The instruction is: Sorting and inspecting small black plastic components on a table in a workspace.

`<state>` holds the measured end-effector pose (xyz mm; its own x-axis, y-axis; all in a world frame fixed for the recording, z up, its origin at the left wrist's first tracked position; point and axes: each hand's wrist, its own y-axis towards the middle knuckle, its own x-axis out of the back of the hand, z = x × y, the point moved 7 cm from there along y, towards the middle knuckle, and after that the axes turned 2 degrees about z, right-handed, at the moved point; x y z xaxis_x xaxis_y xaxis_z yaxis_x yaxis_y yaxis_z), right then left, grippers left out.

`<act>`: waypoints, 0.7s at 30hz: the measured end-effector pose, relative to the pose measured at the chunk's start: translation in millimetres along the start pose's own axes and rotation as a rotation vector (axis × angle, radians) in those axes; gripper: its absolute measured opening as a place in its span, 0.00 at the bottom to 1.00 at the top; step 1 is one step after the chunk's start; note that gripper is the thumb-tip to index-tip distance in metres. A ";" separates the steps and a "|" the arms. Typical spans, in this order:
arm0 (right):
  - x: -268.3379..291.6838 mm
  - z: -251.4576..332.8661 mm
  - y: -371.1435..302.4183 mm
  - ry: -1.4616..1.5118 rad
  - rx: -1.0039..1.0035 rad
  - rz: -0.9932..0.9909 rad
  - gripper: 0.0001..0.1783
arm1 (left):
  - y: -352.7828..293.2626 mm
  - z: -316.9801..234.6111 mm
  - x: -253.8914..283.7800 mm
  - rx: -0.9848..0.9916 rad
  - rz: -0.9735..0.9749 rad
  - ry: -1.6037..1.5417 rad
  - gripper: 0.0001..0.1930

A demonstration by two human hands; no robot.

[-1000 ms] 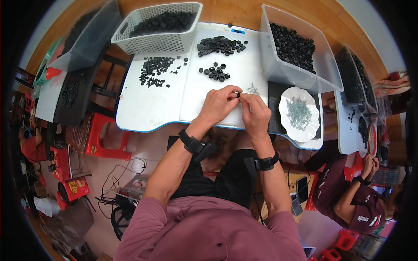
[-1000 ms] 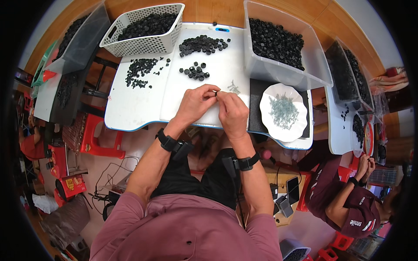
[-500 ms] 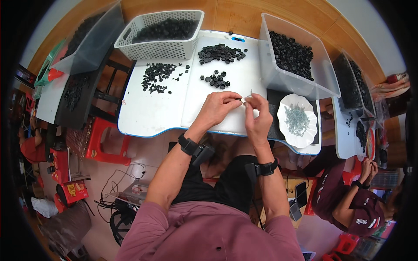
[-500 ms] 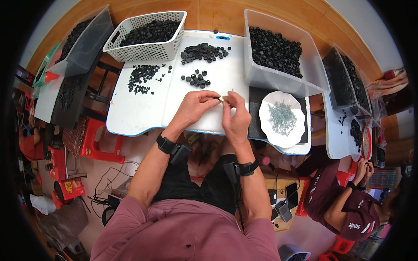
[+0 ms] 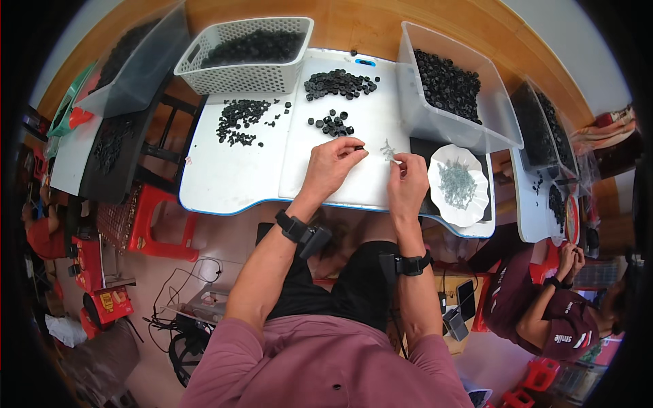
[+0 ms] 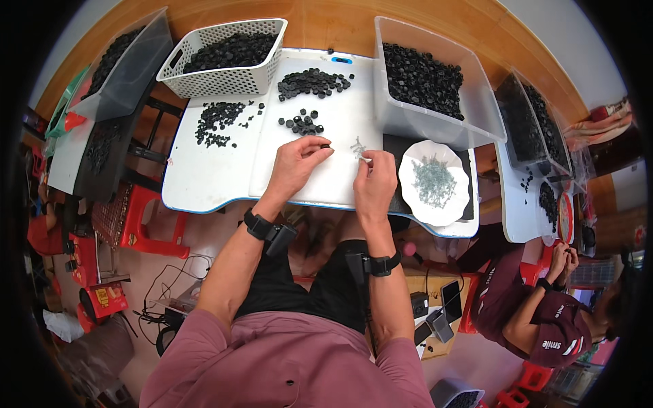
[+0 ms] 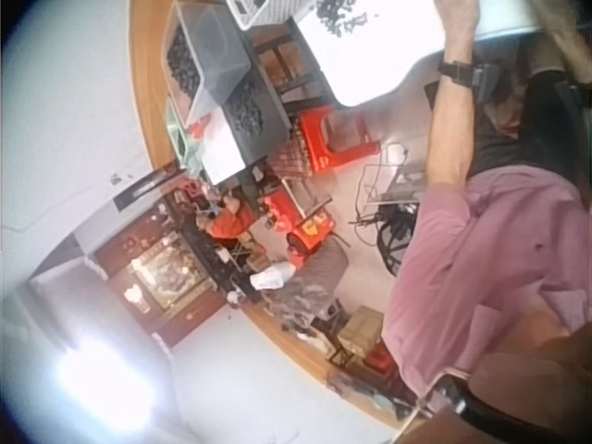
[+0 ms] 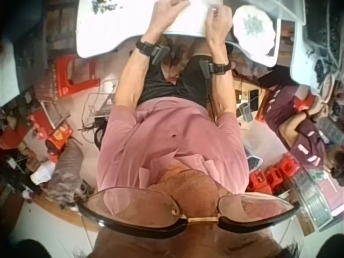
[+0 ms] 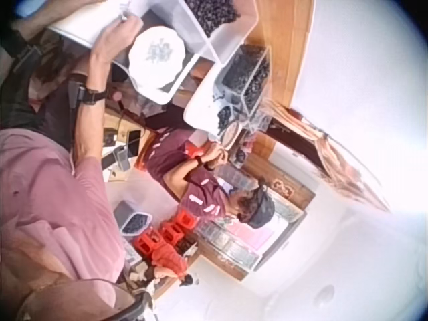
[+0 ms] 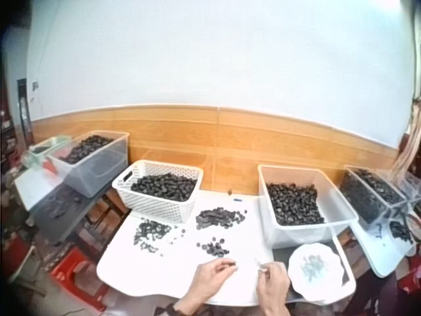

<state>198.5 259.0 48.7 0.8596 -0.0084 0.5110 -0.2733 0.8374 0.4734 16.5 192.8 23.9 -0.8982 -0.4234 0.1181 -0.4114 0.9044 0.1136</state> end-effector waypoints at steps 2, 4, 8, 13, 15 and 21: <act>1.9 2.1 5.1 -0.074 0.070 0.032 0.08 | -0.2 -1.8 0.5 -0.002 -0.025 -0.006 0.13; 1.1 6.6 8.6 -0.148 0.139 0.065 0.09 | -0.1 -1.6 2.6 -0.021 -0.056 -0.016 0.13; -5.5 17.5 19.8 -0.338 0.242 0.262 0.07 | -2.7 -4.1 2.5 -0.023 -0.050 0.013 0.13; -9.5 15.0 28.6 -0.405 0.225 0.437 0.03 | -6.6 -2.3 2.9 -0.027 -0.060 -0.006 0.12; -10.3 13.2 30.5 -0.427 0.267 0.451 0.03 | -5.2 0.3 0.6 -0.029 -0.055 -0.031 0.12; -6.0 23.9 34.5 -0.181 0.174 0.344 0.03 | -1.8 -1.5 4.6 -0.036 -0.069 -0.052 0.12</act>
<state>173.6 274.9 79.1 0.6199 0.1470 0.7708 -0.6134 0.7034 0.3591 13.4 189.2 25.8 -0.8752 -0.4804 0.0575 -0.4675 0.8703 0.1551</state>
